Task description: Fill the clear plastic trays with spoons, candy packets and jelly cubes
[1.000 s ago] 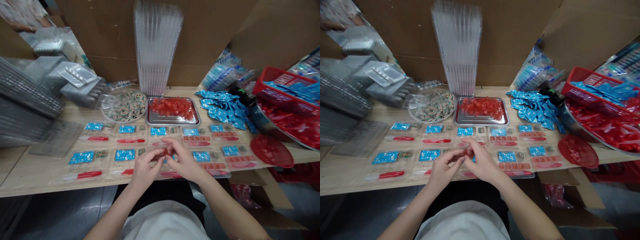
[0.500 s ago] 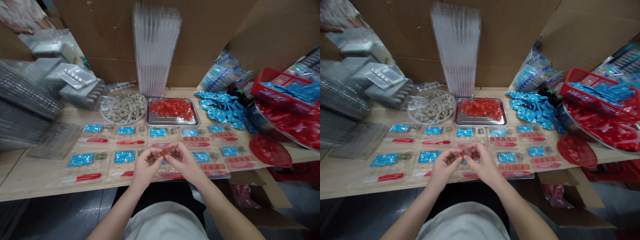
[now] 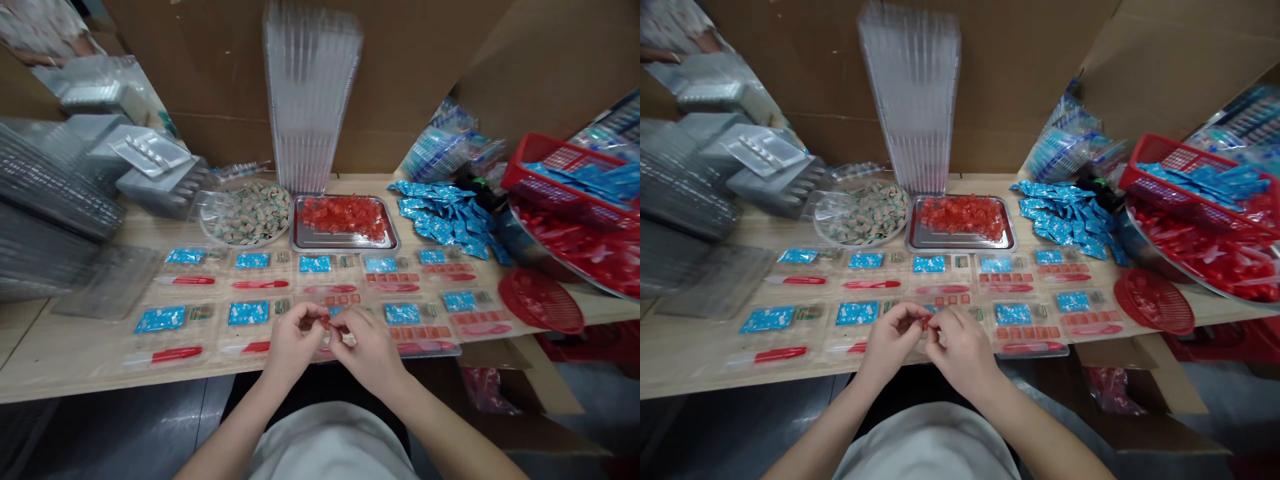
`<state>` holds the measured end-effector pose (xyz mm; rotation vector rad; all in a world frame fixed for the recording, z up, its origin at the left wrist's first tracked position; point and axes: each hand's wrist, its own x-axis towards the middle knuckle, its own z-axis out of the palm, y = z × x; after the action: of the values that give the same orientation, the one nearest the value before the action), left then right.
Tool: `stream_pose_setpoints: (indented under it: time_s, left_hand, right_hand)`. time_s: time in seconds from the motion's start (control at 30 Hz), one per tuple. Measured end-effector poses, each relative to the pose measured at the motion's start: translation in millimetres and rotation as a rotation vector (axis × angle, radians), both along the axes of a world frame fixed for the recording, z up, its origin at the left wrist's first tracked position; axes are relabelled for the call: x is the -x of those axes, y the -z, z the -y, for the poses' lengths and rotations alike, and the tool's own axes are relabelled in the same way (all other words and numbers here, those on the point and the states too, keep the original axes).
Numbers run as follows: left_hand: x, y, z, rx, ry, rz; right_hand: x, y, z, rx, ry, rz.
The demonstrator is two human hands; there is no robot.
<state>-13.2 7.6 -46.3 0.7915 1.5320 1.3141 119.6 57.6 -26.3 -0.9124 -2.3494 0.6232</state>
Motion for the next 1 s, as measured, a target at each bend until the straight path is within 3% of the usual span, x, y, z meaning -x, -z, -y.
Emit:
stream_pose_setpoints:
  time_s: [0.13,0.23,0.3,0.4,0.47,0.57,0.77,0.87,0.93,1.0]
  left_hand:
    - [2.6,-8.2,5.8,0.127,0.04,0.49]
    - [3.1,-11.3,11.4,0.153,0.098,0.589]
    - [4.3,-7.6,17.1,0.129,0.114,0.44]
    - [8.2,5.0,29.4,0.005,0.061,-0.194]
    - [10.5,14.3,37.4,-0.11,0.094,-0.659]
    - [10.7,25.1,43.9,-0.234,0.213,-1.046]
    - [6.7,31.5,40.0,-0.261,0.242,-1.191]
    - [7.1,31.9,38.5,-0.254,0.262,-1.179]
    - [7.6,32.2,38.4,-0.255,0.271,-1.16]
    - [7.7,32.3,38.8,-0.259,0.274,-1.144]
  right_hand:
    - [-5.6,-5.2,2.4,0.061,-0.148,-0.078]
    - [-8.9,-5.9,-4.0,0.135,-0.255,-0.091]
    - [-8.6,-3.5,-14.0,0.169,-0.279,-0.085]
    - [-1.3,3.2,-35.6,0.058,-0.233,-0.029]
    - [7.8,8.2,-49.0,-0.059,-0.243,0.077]
    - [22.2,13.9,-57.3,-0.169,-0.355,0.303]
    - [30.8,18.2,-46.6,-0.245,-0.375,0.473]
    - [33.2,17.1,-70.7,-0.115,-0.413,0.37]
    - [40.2,16.6,-103.6,-0.016,-0.274,0.302]
    - [51.9,18.6,-140.9,-0.027,-0.001,0.366]
